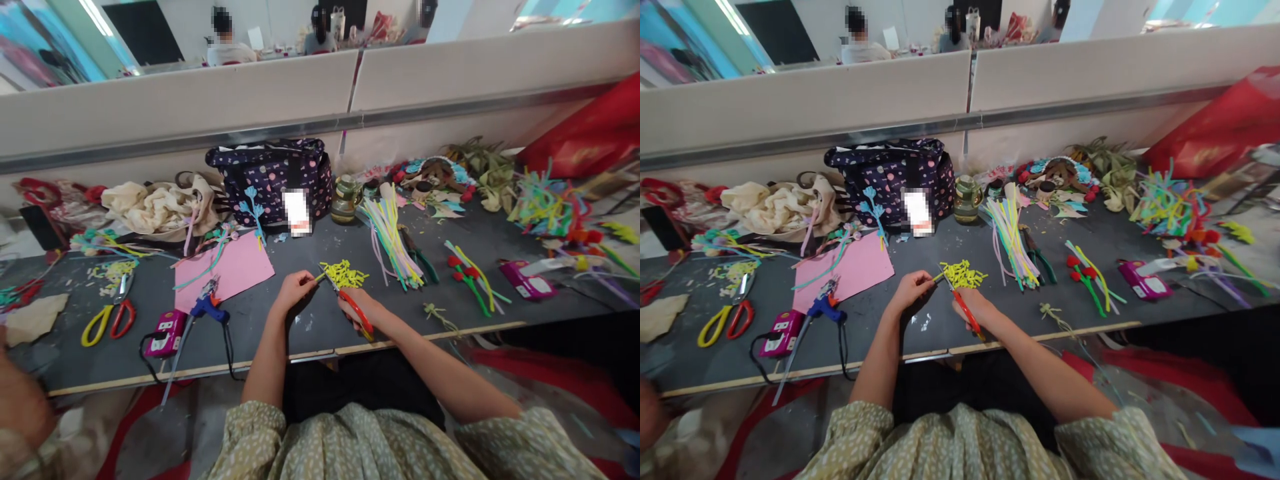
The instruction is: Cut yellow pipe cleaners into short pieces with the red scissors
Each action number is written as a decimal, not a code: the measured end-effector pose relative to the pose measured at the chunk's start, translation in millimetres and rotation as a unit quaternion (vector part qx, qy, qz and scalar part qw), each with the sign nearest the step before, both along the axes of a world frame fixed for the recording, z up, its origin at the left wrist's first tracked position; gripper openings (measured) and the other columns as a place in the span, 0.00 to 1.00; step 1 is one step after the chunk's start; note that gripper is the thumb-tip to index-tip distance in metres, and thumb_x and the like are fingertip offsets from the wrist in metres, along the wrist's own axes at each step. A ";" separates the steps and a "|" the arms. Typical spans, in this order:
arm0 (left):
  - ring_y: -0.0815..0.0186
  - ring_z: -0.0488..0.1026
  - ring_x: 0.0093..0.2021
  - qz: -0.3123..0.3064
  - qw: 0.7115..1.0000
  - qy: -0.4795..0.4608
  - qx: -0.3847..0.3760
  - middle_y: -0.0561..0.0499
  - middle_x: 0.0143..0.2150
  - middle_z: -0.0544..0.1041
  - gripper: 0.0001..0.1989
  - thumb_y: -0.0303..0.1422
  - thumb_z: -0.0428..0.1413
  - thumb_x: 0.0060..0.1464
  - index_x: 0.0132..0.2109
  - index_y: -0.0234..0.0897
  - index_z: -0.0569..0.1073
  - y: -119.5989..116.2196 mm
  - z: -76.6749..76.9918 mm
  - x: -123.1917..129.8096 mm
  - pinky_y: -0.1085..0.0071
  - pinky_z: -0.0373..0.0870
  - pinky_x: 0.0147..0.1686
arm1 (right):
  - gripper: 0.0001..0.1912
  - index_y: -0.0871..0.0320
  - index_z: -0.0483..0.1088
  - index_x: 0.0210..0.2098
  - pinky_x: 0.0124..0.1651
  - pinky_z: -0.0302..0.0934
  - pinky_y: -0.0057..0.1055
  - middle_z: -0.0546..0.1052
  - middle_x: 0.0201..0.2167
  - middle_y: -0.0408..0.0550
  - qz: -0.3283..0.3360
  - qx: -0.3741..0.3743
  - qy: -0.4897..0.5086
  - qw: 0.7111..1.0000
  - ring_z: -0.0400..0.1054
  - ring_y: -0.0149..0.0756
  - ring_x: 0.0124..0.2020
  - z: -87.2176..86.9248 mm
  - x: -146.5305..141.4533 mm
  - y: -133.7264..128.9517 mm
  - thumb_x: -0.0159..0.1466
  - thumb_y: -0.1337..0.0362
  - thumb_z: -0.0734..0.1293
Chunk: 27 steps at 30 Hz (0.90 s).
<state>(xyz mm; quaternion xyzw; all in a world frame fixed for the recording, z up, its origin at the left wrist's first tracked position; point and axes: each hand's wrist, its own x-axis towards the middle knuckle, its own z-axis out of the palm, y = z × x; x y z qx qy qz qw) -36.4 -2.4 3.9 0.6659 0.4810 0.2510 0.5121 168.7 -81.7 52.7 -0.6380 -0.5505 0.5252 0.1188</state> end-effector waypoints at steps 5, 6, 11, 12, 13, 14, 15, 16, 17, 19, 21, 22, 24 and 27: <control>0.68 0.66 0.27 0.003 0.990 0.064 0.123 0.52 0.26 0.74 0.10 0.38 0.56 0.53 0.32 0.37 0.76 -0.8 1.7 0.7 0.72 0.58 0.28 | 0.05 0.56 0.60 0.31 0.13 0.54 0.19 0.67 0.17 0.37 0.009 0.002 -0.003 1.000 0.64 0.27 0.10 0.7 -0.1 -0.4 0.62 0.63 0.61; 0.68 0.67 0.28 0.006 0.987 0.078 0.143 0.52 0.27 0.75 0.09 0.37 0.56 0.54 0.32 0.37 0.76 -1.0 2.7 1.0 0.72 0.58 0.29 | 0.04 0.56 0.61 0.32 0.13 0.53 0.19 0.67 0.17 0.36 0.006 0.000 -0.004 1.000 0.64 0.27 0.10 1.3 -0.2 -0.5 0.62 0.63 0.61; 0.66 0.68 0.31 0.036 0.973 0.138 0.180 0.50 0.31 0.76 0.07 0.36 0.57 0.55 0.33 0.39 0.76 -1.1 7.3 2.0 0.71 0.57 0.32 | 0.05 0.56 0.61 0.33 0.13 0.53 0.19 0.66 0.16 0.35 -0.024 -0.021 0.008 0.999 0.62 0.26 0.09 -0.2 0.0 -1.5 0.64 0.62 0.59; 0.65 0.68 0.32 0.040 0.973 0.139 0.179 0.50 0.31 0.76 0.07 0.36 0.57 0.54 0.33 0.39 0.76 -0.9 7.6 2.1 0.71 0.57 0.32 | 0.05 0.56 0.61 0.33 0.13 0.52 0.20 0.65 0.16 0.36 -0.024 -0.025 0.012 0.999 0.62 0.27 0.09 -1.7 0.4 -1.5 0.64 0.61 0.60; 0.65 0.69 0.32 0.041 0.974 0.138 0.176 0.50 0.32 0.76 0.07 0.37 0.57 0.54 0.33 0.39 0.76 -0.7 7.7 2.0 0.71 0.57 0.33 | 0.06 0.56 0.61 0.32 0.13 0.52 0.20 0.65 0.16 0.36 -0.024 -0.027 0.014 0.999 0.62 0.27 0.09 -3.5 0.9 -1.5 0.64 0.61 0.60; 0.65 0.69 0.32 0.041 0.975 0.135 0.174 0.50 0.32 0.76 0.07 0.37 0.57 0.54 0.33 0.39 0.77 -0.4 7.5 1.9 0.71 0.57 0.32 | 0.06 0.56 0.61 0.32 0.13 0.52 0.21 0.65 0.16 0.36 -0.021 -0.027 0.016 0.999 0.62 0.27 0.09 -5.5 1.4 -1.3 0.64 0.61 0.60; 0.66 0.69 0.32 0.039 0.975 0.132 0.173 0.50 0.31 0.76 0.08 0.37 0.57 0.54 0.33 0.39 0.77 -0.1 7.0 1.8 0.71 0.58 0.32 | 0.06 0.56 0.61 0.32 0.13 0.52 0.21 0.65 0.16 0.36 -0.017 -0.024 0.016 0.999 0.62 0.28 0.09 -7.6 1.8 -1.0 0.64 0.61 0.60; 0.66 0.69 0.31 0.037 0.976 0.130 0.172 0.50 0.31 0.76 0.08 0.37 0.57 0.54 0.32 0.39 0.77 0.2 6.3 1.6 0.71 0.58 0.32 | 0.06 0.56 0.61 0.32 0.14 0.53 0.21 0.65 0.16 0.36 -0.012 -0.017 0.013 1.000 0.62 0.28 0.10 -9.7 2.1 -0.6 0.64 0.61 0.59; 0.66 0.69 0.31 0.037 0.977 0.127 0.169 0.50 0.31 0.76 0.08 0.38 0.57 0.54 0.32 0.38 0.77 0.6 5.4 1.4 0.71 0.58 0.32 | 0.06 0.56 0.61 0.32 0.14 0.53 0.21 0.65 0.16 0.36 -0.006 -0.006 0.008 1.000 0.62 0.27 0.10 -11.6 2.2 0.0 0.64 0.62 0.59; 0.66 0.69 0.30 0.043 0.979 0.118 0.161 0.51 0.29 0.76 0.09 0.38 0.57 0.54 0.31 0.38 0.77 1.4 3.2 0.8 0.71 0.58 0.31 | 0.06 0.57 0.61 0.32 0.16 0.54 0.22 0.65 0.15 0.37 0.004 0.023 -0.006 1.000 0.61 0.27 0.11 -14.7 1.8 1.5 0.65 0.64 0.58; 0.67 0.68 0.29 0.052 0.983 0.104 0.145 0.51 0.28 0.76 0.10 0.39 0.57 0.53 0.31 0.37 0.77 2.2 0.7 -0.2 0.72 0.58 0.30 | 0.05 0.57 0.62 0.32 0.19 0.55 0.22 0.66 0.15 0.38 0.011 0.047 -0.016 0.999 0.61 0.27 0.12 -16.6 0.9 3.3 0.65 0.66 0.57; 0.67 0.68 0.29 0.056 0.985 0.094 0.135 0.51 0.27 0.76 0.10 0.39 0.58 0.52 0.31 0.37 0.77 2.7 -0.6 -0.9 0.72 0.59 0.30 | 0.05 0.58 0.63 0.32 0.19 0.56 0.22 0.67 0.16 0.39 0.013 0.054 -0.018 0.998 0.61 0.26 0.12 -17.1 0.4 4.0 0.64 0.67 0.58; 0.67 0.68 0.28 0.064 0.989 0.065 0.117 0.52 0.26 0.75 0.12 0.41 0.58 0.51 0.31 0.36 0.77 3.5 -3.1 -2.4 0.72 0.59 0.29 | 0.05 0.58 0.64 0.32 0.20 0.55 0.23 0.68 0.17 0.40 0.013 0.064 -0.021 0.998 0.60 0.26 0.12 -17.5 -0.5 4.5 0.63 0.69 0.59; 0.68 0.66 0.26 0.079 0.992 0.023 0.099 0.53 0.24 0.73 0.14 0.43 0.58 0.50 0.30 0.35 0.76 4.5 -6.1 -3.8 0.73 0.58 0.28 | 0.05 0.58 0.64 0.33 0.17 0.53 0.22 0.67 0.17 0.39 0.009 0.056 -0.024 0.998 0.60 0.26 0.11 -16.8 -0.7 2.9 0.64 0.67 0.58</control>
